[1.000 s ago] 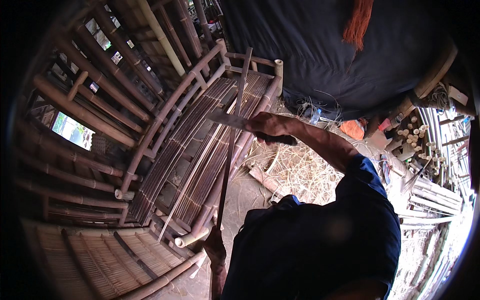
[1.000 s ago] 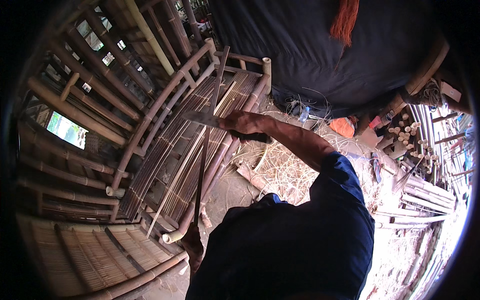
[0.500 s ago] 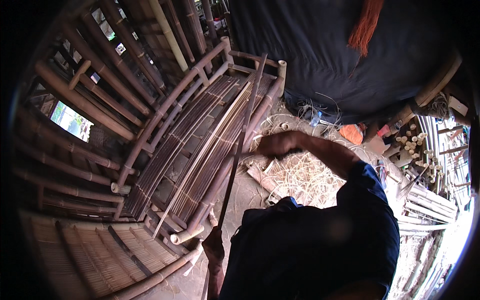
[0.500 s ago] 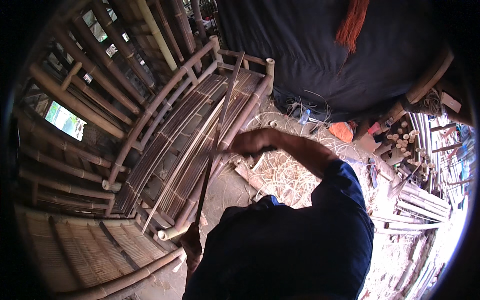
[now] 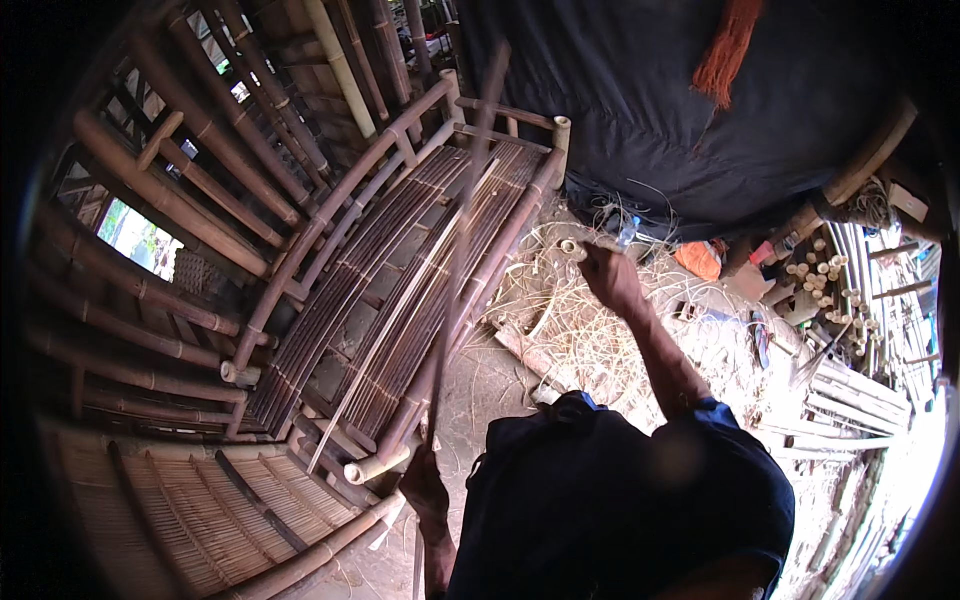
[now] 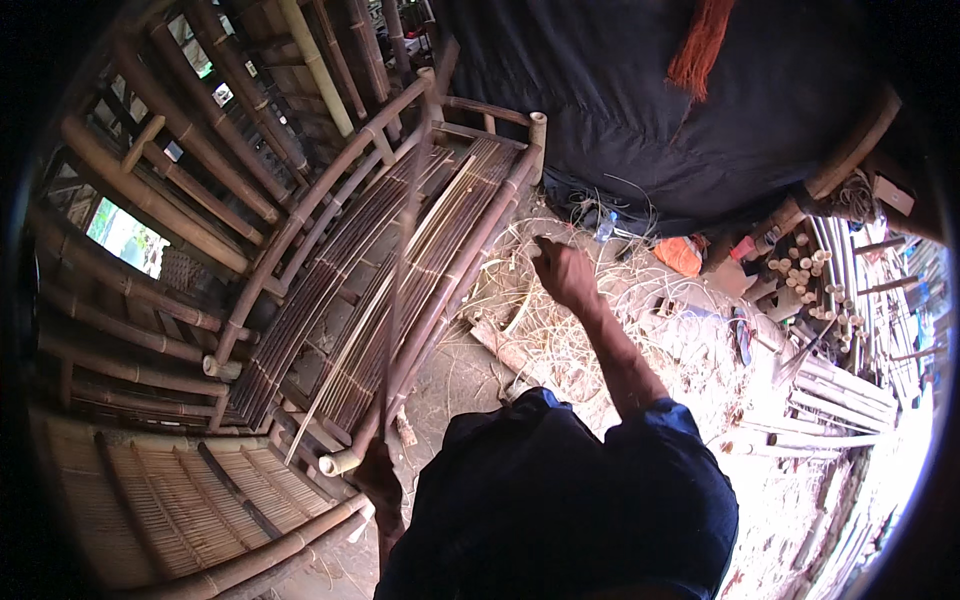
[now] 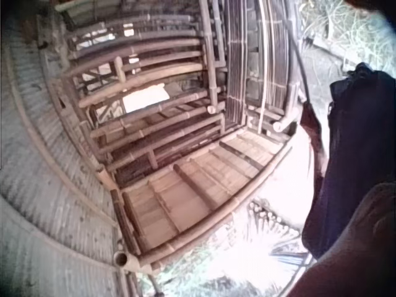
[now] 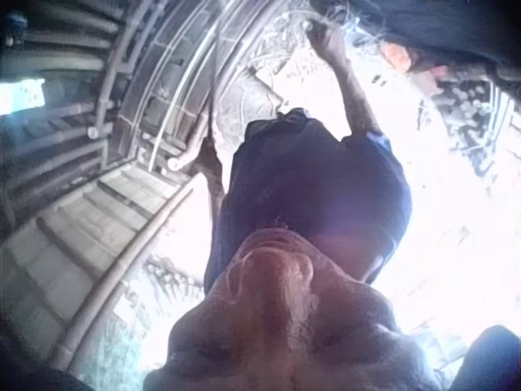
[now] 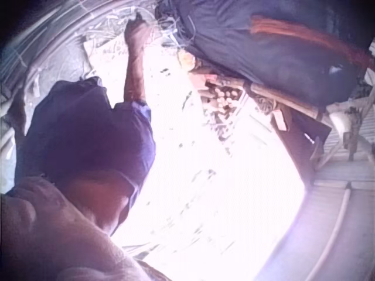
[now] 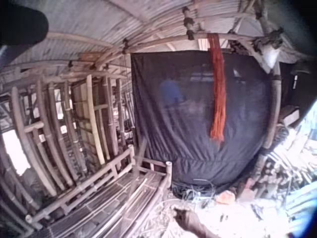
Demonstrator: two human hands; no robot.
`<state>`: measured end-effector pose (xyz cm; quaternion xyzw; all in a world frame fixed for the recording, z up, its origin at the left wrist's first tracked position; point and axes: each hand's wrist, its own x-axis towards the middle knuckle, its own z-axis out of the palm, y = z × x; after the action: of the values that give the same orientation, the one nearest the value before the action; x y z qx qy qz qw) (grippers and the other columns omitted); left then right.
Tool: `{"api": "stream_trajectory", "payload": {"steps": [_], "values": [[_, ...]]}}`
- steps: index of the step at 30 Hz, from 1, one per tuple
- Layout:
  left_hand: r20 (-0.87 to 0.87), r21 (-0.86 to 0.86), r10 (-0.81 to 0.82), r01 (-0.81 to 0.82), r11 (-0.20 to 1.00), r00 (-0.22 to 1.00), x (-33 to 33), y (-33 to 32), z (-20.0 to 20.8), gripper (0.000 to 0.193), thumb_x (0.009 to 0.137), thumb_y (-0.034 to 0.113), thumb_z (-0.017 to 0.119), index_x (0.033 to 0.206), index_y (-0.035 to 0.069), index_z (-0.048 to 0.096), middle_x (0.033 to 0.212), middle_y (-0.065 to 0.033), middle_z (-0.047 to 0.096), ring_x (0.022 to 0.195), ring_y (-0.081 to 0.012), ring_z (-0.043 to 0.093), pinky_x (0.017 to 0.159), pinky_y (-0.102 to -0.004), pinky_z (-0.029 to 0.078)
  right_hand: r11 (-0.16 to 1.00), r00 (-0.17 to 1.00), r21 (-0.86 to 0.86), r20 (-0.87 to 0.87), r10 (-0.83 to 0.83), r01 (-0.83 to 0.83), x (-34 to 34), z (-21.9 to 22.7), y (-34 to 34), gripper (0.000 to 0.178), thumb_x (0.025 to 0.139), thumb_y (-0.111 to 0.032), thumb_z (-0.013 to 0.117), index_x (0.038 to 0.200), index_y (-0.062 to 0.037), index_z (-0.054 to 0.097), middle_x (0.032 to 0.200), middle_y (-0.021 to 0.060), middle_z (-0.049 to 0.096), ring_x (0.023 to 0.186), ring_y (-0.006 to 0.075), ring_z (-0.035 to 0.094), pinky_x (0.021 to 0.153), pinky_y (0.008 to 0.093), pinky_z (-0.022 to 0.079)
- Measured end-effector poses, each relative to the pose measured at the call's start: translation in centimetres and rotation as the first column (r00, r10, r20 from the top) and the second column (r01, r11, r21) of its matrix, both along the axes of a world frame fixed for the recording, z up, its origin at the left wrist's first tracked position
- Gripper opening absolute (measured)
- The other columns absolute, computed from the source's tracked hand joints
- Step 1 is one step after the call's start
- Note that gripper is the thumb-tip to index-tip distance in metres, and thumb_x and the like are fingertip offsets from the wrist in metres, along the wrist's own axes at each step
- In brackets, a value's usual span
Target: The person uses a knife to split long bamboo strips and then weaves them into a bamboo mat frame. They repeatedly cut strips, insert them into the weave, and adjust the mat's position.
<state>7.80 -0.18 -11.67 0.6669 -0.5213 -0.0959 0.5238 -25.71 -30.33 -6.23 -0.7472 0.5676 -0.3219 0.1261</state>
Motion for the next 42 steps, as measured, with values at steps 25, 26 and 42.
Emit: {"api": "stream_trajectory", "payload": {"steps": [25, 26, 42], "values": [[0.397, 0.176, -0.355, 0.31, 0.934, 0.846, -15.3, -1.0, 12.2, 0.056, 0.092, 0.025, 0.06, 0.139, -0.001, 0.045, 0.114, -0.0221, 0.066, 0.107, -0.0386, 0.064, 0.089, -0.0448, 0.051, 0.738, 0.343, 0.53, 0.844, -0.412, -0.418, 3.6, -5.3, 11.5, 0.029, 0.086, -0.031, 0.074, 0.083, -0.0039, 0.062, 0.065, 0.0038, 0.059, 0.053, 0.0133, 0.057, 0.047, 0.03, 0.048], [0.546, 0.162, -0.292, 0.243, 0.956, 0.785, -15.8, -2.2, 11.5, 0.054, 0.093, 0.025, 0.059, 0.138, -0.001, 0.046, 0.105, -0.0205, 0.068, 0.1, -0.039, 0.065, 0.086, -0.045, 0.052, 0.768, 0.384, 0.48, 0.863, -0.327, -0.425, 2.2, -5.0, 11.1, 0.032, 0.086, -0.032, 0.074, 0.082, -0.0034, 0.062, 0.065, 0.004, 0.059, 0.053, 0.0125, 0.056, 0.048, 0.0293, 0.047], [-0.26, 0.413, -0.426, 0.499, 0.762, 0.866, -23.7, -1.4, 4.7, 0.046, 0.092, 0.024, 0.066, 0.13, 0.0, 0.056, 0.062, 0.006, 0.048, 0.051, -0.0024, 0.039, 0.047, -0.0207, 0.03, 0.882, 0.967, 0.415, -0.023, 0.255, -0.223, -8.9, -6.2, 17.5, 0.066, 0.096, -0.063, 0.036, 0.092, -0.0043, 0.067, 0.074, 0.0207, 0.065, 0.068, 0.0358, 0.067, 0.063, 0.0468, 0.053]]}}
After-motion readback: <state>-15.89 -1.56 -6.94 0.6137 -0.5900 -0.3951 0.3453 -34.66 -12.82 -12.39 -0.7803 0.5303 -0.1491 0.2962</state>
